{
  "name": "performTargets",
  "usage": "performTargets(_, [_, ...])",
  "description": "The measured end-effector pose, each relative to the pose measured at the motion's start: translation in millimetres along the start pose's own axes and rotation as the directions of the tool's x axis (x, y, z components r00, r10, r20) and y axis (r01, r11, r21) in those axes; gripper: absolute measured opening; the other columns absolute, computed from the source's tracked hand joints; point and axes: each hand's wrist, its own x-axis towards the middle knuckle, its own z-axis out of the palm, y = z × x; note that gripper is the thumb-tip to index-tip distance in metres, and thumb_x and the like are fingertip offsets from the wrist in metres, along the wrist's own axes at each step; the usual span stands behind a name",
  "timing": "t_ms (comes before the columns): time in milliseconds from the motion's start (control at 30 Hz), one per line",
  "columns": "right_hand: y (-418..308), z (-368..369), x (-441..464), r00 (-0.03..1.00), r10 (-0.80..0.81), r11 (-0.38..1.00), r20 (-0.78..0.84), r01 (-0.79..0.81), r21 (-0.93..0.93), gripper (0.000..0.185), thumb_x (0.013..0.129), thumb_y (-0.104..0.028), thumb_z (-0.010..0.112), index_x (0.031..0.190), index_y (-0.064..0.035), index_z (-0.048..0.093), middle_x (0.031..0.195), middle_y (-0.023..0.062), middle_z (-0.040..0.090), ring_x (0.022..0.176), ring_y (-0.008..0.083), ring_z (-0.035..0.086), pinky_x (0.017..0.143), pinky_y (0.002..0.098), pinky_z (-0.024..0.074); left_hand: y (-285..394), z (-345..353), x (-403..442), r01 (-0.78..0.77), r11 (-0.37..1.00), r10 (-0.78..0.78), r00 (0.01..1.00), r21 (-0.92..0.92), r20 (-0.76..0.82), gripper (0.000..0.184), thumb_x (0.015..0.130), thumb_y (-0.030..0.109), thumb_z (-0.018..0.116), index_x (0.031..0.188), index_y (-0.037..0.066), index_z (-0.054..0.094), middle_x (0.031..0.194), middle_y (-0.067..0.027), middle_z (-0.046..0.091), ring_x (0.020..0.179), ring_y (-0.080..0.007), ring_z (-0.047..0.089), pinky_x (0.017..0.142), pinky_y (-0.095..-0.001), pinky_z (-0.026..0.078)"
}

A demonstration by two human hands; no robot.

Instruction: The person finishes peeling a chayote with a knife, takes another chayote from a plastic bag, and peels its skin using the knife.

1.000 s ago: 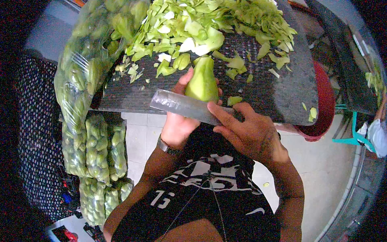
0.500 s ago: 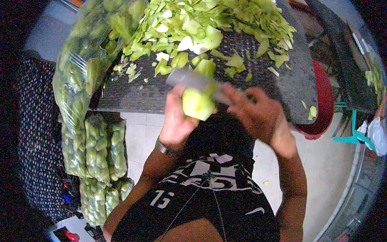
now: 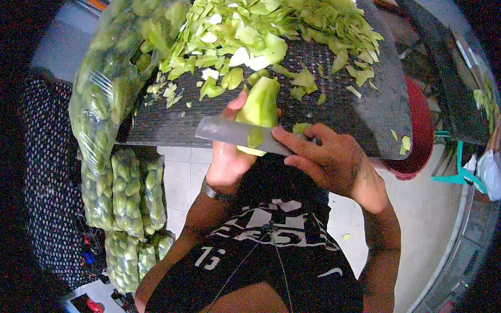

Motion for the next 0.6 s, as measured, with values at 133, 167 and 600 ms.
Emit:
performTargets(133, [2,1,-1,0.998,-0.033,0.995,-0.048,0.028,-0.099,0.053,0.091,-0.036,0.072,0.142,-0.0336,0.058,0.101,0.0156,0.066,0.073,0.0352,0.069,0.06,0.0438,0.0591,2,2,-5,0.037,0.999,-0.037,0.999,-0.019,0.007,0.052,0.097,0.043,0.061,0.131,0.003,0.06,0.109,-0.0129,0.071,0.095,-0.0247,0.07,0.087,-0.0375,0.056])
performTargets(167, [3,2,-2,0.998,-0.04,0.994,-0.056,0.034,-0.107,0.053,0.091,-0.036,0.073,0.142,-0.0342,0.058,0.101,0.0152,0.066,0.072,0.0349,0.069,0.059,0.0432,0.0591,0,1,-4,0.031,0.999,-0.032,0.999,-0.023,-0.013,0.051,0.097,0.043,0.061,0.13,0.003,0.06,0.109,-0.013,0.072,0.095,-0.0246,0.07,0.086,-0.0376,0.057])
performTargets(600, [20,-9,-6,0.995,0.043,0.987,-0.093,-0.028,0.158,0.047,0.093,-0.025,0.071,0.14,-0.0233,0.063,0.092,0.0145,0.065,0.079,0.0323,0.065,0.073,0.0412,0.0558,0,6,-15,0.09,0.992,-0.089,0.996,0.093,-0.02,0.057,0.099,0.05,0.052,0.129,0.002,0.058,0.105,-0.0162,0.071,0.085,-0.0302,0.072,0.066,-0.0432,0.062])
